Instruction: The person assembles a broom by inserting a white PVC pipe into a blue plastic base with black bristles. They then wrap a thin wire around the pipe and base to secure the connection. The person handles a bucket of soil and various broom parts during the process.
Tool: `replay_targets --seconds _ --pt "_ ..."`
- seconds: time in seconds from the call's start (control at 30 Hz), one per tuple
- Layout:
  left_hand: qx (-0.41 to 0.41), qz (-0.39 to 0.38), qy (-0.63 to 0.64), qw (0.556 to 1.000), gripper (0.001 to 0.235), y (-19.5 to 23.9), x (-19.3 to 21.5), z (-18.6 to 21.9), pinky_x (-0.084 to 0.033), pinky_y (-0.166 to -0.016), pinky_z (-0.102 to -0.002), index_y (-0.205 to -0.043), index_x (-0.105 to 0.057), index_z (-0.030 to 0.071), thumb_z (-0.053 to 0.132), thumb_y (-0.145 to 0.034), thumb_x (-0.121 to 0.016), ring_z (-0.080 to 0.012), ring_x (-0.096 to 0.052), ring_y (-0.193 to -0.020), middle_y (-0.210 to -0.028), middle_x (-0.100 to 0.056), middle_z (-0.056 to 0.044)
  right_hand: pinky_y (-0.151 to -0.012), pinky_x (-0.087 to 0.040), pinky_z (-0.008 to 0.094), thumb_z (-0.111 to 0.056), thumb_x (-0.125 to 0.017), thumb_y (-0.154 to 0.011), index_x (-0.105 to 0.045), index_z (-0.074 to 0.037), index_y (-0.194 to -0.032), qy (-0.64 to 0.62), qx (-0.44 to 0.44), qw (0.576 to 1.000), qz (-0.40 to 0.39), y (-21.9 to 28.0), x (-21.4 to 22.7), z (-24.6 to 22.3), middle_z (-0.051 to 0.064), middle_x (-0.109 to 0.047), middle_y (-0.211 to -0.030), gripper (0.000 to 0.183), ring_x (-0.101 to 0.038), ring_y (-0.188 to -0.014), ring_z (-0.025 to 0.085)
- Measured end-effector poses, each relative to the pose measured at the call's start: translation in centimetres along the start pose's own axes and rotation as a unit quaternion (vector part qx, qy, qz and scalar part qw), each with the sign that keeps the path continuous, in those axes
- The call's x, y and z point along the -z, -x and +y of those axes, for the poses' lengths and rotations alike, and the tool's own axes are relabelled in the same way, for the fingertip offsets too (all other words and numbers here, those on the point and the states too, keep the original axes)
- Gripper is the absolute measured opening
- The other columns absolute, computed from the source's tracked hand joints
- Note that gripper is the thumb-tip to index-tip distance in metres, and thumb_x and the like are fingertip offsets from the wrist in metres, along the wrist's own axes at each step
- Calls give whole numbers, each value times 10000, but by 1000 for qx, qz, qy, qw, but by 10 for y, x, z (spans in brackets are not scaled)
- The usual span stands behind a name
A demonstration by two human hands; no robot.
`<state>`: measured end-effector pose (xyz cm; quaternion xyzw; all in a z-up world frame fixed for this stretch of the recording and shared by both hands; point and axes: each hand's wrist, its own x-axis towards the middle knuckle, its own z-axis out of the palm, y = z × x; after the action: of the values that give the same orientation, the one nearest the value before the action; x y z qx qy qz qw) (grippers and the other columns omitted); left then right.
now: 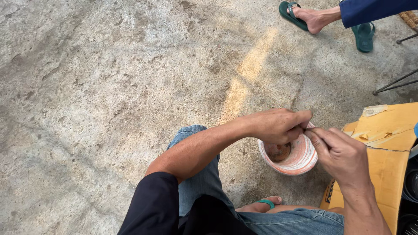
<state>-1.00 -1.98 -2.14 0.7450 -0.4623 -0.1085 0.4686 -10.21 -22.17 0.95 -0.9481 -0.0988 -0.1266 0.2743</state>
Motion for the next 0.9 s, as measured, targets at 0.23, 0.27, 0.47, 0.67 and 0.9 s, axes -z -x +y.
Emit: replay_targets --seconds 0.23,0.27,0.47,0.67,0.9 --pt "-81 10 127 989 129 0 6 1 -535 -692 -435 -1055 -521 67 100 -986 -624 -289 -712 -803 -874 -673 -109 -728 -516 235 -125 -698 -1041 -725 -15 -1106 -216 14 976 22 -3 -5 19 50 -724 -972 131 -648 -843 78" --pt "-76 19 107 991 129 1 5 2 -535 -704 -428 -1057 -516 75 107 -989 -622 -280 -715 -826 -886 -677 -104 -711 -512 232 -123 -679 -1046 -712 -7 -1122 -223 -18 975 9 -3 -9 24 57 -729 -950 143 -648 -835 79" --pt "-74 87 -41 993 165 -1 -1 15 -514 -834 -442 -1102 -513 102 138 -1000 -638 -297 -682 -969 -930 -671 -91 -768 -535 213 -140 -639 -1074 -643 17 -1128 -304 -27 952 -11 -6 -18 44 64 -721 -957 166 -668 -889 80" --pt "-196 304 -202 910 453 -5 -19 36 -470 -983 -492 -1214 -508 85 187 -839 -739 -352 -558 -1209 -1240 -577 -164 -699 -507 231 -170 -671 -1097 -645 10 -1148 -203 -59 976 58 -16 -14 42 59 -705 -922 189 -618 -828 72" --pt "-365 91 -157 913 373 -4 -122 80 -434 -1078 -463 -1209 -581 158 219 -875 -733 -270 -530 -1289 -1285 -557 -80 -666 -495 276 -174 -668 -1140 -649 5 -1129 -97 -33 986 131 -69 -29 87 76 -727 -899 181 -665 -779 103"
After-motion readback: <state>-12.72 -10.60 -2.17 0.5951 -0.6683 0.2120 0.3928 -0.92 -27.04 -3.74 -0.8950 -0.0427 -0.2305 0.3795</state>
